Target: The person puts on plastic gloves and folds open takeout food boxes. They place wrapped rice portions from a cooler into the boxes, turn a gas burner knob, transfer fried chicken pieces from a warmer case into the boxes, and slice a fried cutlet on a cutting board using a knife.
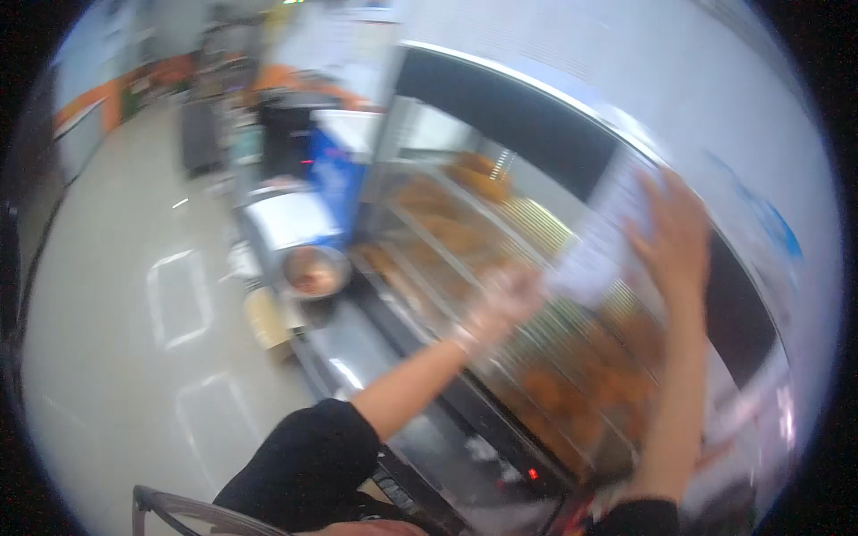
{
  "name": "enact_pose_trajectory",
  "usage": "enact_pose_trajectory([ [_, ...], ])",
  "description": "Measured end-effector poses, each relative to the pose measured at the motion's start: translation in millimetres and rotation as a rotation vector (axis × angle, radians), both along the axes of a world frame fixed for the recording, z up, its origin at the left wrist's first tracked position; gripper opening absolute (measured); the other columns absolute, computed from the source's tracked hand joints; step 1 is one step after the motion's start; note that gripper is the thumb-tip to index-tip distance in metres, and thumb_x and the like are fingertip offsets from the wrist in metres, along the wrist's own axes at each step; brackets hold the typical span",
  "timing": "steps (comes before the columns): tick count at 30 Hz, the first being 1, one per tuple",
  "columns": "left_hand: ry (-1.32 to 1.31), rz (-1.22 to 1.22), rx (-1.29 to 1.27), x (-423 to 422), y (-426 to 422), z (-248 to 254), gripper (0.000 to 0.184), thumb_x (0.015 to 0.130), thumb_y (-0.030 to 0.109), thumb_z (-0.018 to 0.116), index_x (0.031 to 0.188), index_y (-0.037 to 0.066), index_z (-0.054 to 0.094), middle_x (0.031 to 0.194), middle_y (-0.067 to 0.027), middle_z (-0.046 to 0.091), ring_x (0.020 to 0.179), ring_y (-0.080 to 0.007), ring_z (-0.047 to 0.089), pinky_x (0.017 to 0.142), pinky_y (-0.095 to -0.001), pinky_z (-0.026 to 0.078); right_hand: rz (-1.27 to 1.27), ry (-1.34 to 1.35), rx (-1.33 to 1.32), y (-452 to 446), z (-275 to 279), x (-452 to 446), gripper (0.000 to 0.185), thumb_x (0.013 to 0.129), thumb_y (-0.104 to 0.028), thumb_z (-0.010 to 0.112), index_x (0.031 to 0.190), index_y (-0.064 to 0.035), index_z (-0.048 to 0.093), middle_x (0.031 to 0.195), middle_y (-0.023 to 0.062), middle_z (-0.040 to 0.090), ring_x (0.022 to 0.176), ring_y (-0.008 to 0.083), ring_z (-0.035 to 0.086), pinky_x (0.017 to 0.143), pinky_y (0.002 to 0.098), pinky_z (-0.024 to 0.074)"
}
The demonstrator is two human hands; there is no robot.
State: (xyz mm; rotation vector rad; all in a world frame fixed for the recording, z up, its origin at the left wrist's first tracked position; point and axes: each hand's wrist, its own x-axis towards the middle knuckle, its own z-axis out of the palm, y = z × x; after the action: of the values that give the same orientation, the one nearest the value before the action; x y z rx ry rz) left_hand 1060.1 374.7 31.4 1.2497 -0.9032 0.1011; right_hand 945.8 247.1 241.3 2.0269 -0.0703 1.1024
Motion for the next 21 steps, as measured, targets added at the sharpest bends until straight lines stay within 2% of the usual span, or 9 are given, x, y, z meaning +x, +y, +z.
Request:
enact_pose_trajectory([
  [1,0.222,-0.421,0.045,-8,27,-17,0.053,0.086,0.041,0.056,0.126,0.006,0.047,0.127,-0.0113,0.048,0.12,-0.0253,0.044,0.099,-0.0404,0.037,-0.023,0.018,0.024,7,1,-1,0.06,0.077,-0.027,0.06,0.133,-0.019,0.041,0.137,0.0115,0.039,0.127,0.0281,0.035,0.105,0.0436,0.0242],
  [3,0.628,-0.99,-0.498,-34,38,-102,0.045,0.088,0.039,0.054,0.12,0.008,0.05,0.118,-0.0103,0.052,0.114,-0.0225,0.046,0.097,-0.0382,0.038,-0.003,-0.004,0.011,9,0,4,0.061,0.077,-0.023,0.06,0.134,-0.0183,0.04,0.137,0.01,0.039,0.127,0.0267,0.035,0.105,0.0426,0.024],
  [4,0.415,-0.664,0.043,-31,26,-168,0.044,0.089,0.037,0.053,0.122,0.008,0.049,0.114,-0.009,0.053,0.109,-0.0185,0.049,0.095,-0.0329,0.039,-0.028,-0.011,0.019,11,1,5,0.061,0.077,-0.02,0.06,0.134,-0.0182,0.039,0.136,0.0096,0.039,0.127,0.0265,0.035,0.105,0.0424,0.0241],
  [5,0.21,-0.81,0.015,-49,58,-194,0.047,0.089,0.035,0.054,0.127,0.008,0.046,0.113,-0.0082,0.055,0.103,-0.0153,0.052,0.091,-0.029,0.041,0.013,-0.014,0.023,11,2,8,0.061,0.077,-0.02,0.06,0.134,-0.0182,0.039,0.136,0.0096,0.039,0.127,0.0265,0.035,0.105,0.0424,0.0241],
  [7,0.233,-0.588,0.51,-88,141,-213,0.05,0.089,0.039,0.054,0.127,0.008,0.046,0.117,-0.0072,0.052,0.106,-0.0168,0.051,0.09,-0.0316,0.043,0.13,-0.047,0.054,5,0,8,0.06,0.077,-0.02,0.06,0.134,-0.0187,0.039,0.137,0.0077,0.038,0.125,0.0263,0.036,0.105,0.0395,0.0252],
  [8,0.553,-0.69,0.39,-99,167,-262,0.05,0.089,0.038,0.054,0.129,0.01,0.044,0.122,-0.0082,0.05,0.112,-0.0193,0.048,0.094,-0.0328,0.041,0.142,-0.041,0.063,-4,-1,8,0.06,0.077,-0.02,0.06,0.134,-0.0187,0.039,0.137,0.0077,0.038,0.125,0.0263,0.036,0.105,0.0395,0.0252],
  [11,0.679,-0.373,0.432,-133,254,-316,0.049,0.089,0.035,0.055,0.129,0.009,0.042,0.116,-0.0089,0.054,0.107,-0.0169,0.05,0.091,-0.0309,0.041,0.047,-0.08,0.062,-27,2,15,0.052,0.085,-0.02,0.052,0.135,-0.013,0.037,0.137,0.0089,0.038,0.127,0.0261,0.035,0.105,0.0388,0.0253],
  [14,0.819,-0.066,0.409,-151,331,-370,0.051,0.088,0.035,0.057,0.128,0.008,0.043,0.108,-0.0073,0.058,0.099,-0.0143,0.051,0.086,-0.0282,0.042,0.264,-0.066,0.209,-42,4,24,0.053,0.084,-0.014,0.05,0.135,-0.0102,0.036,0.137,0.0118,0.039,0.127,0.0298,0.034,0.106,0.0409,0.024],
  [21,0.993,0.663,0.289,-221,464,-397,0.05,0.085,0.032,0.06,0.125,0.005,0.047,0.103,-0.0082,0.058,0.094,-0.0155,0.053,0.084,-0.028,0.043,0.495,-0.384,0.147,-36,-115,7,0.044,0.094,-0.026,0.038,0.13,0.0007,0.041,0.134,0.0178,0.041,0.125,0.0314,0.038,0.103,0.0411,0.0276],
])
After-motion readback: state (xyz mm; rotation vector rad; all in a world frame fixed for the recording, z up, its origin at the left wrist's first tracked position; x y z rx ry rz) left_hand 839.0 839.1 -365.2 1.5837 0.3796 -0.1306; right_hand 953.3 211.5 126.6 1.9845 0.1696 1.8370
